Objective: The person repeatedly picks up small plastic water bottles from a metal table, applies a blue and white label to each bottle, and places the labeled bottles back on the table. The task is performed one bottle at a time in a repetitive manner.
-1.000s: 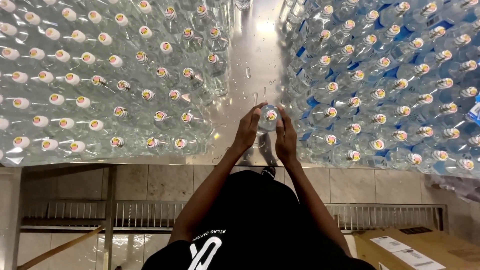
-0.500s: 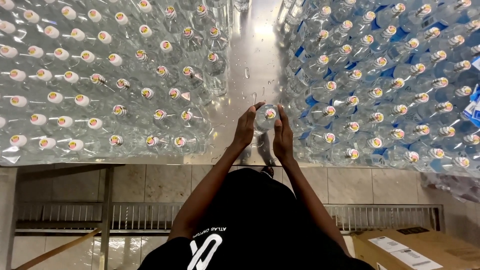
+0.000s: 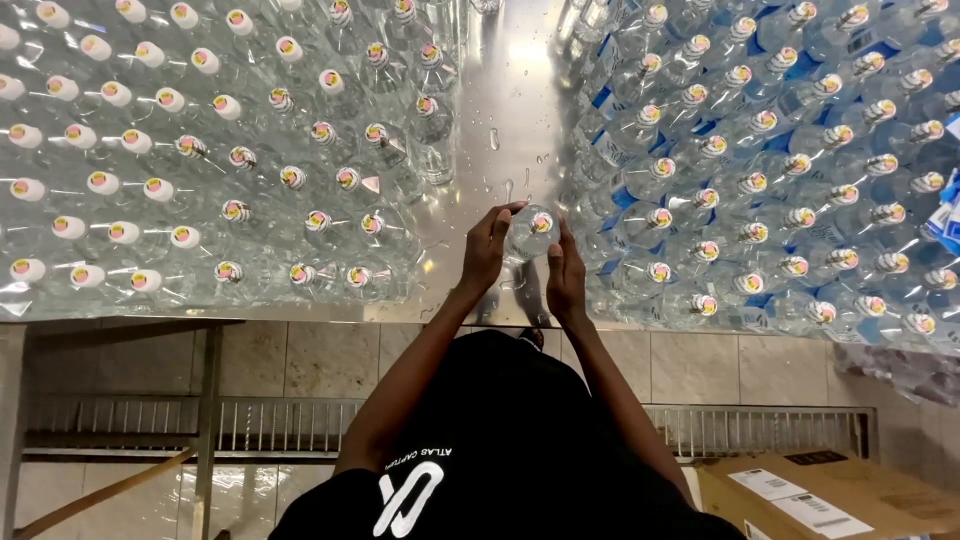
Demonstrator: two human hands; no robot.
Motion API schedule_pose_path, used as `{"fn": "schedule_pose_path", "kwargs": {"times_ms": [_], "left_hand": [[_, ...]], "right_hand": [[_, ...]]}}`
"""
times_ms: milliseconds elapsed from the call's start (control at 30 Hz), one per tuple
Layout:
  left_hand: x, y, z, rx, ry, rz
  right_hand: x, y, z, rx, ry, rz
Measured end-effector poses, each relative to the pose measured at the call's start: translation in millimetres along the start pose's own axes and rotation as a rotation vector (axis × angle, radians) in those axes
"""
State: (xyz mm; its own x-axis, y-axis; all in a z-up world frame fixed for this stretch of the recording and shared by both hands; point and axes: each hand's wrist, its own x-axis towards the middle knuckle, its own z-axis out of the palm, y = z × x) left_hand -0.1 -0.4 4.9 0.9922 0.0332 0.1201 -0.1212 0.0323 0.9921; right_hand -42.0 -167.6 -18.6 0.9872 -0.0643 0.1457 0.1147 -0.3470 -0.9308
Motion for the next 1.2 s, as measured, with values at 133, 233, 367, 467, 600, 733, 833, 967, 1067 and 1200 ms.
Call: {"fn": "schedule_pose_path", "kwargs": {"times_ms": [133,233,367,467,600,733,833,967,1067,1200], "left_hand": [[-8.7,-11.2,-6.4,-0.081,0.006,0.004],[-11.7,-29.2,-12.0,-0.081,0.006,0.033],[-10.0,-34.3,-12.7,-0.003,0.056,0.085],[-5.1,-43.4,-16.0,0.077,0.061,0.161],[-3.9,-56.0,-14.4,0.194,0.032,0.238],[-2.9,-51.3,-5.9,0.186,0.055,0.207],[-2.5,-52.5,-4.4,0.204,0.062,0.198],[-2.1,-58.4,-4.5,0.256,0.066,0.174],[2.0,-56.9,-4.1,0.268,0.071,0.151],[0.9,-46.0,-6.3,0.173,0.106,0.095]], "right_hand": [[-1.5,-4.6,-3.4,0.009,-0.008,0.009],[2.1,-2.1,-4.1,0.027,-0.039,0.054],[0.8,5.1,-6.5,0.030,-0.074,0.072],[1.8,4.6,-7.0,0.047,-0.098,0.068],[-0.2,-0.9,-6.4,0.066,-0.103,-0.013],[2.5,-20.3,-17.1,-0.003,0.011,-0.127],[16.5,-42.3,-25.8,-0.221,0.126,-0.267],[45.4,-81.9,-30.6,-0.677,-0.123,-0.362],[64.3,-83.5,-30.3,-0.841,-0.354,-0.273],[79.9,-74.9,-26.2,-0.945,-0.480,-0.275]]}}
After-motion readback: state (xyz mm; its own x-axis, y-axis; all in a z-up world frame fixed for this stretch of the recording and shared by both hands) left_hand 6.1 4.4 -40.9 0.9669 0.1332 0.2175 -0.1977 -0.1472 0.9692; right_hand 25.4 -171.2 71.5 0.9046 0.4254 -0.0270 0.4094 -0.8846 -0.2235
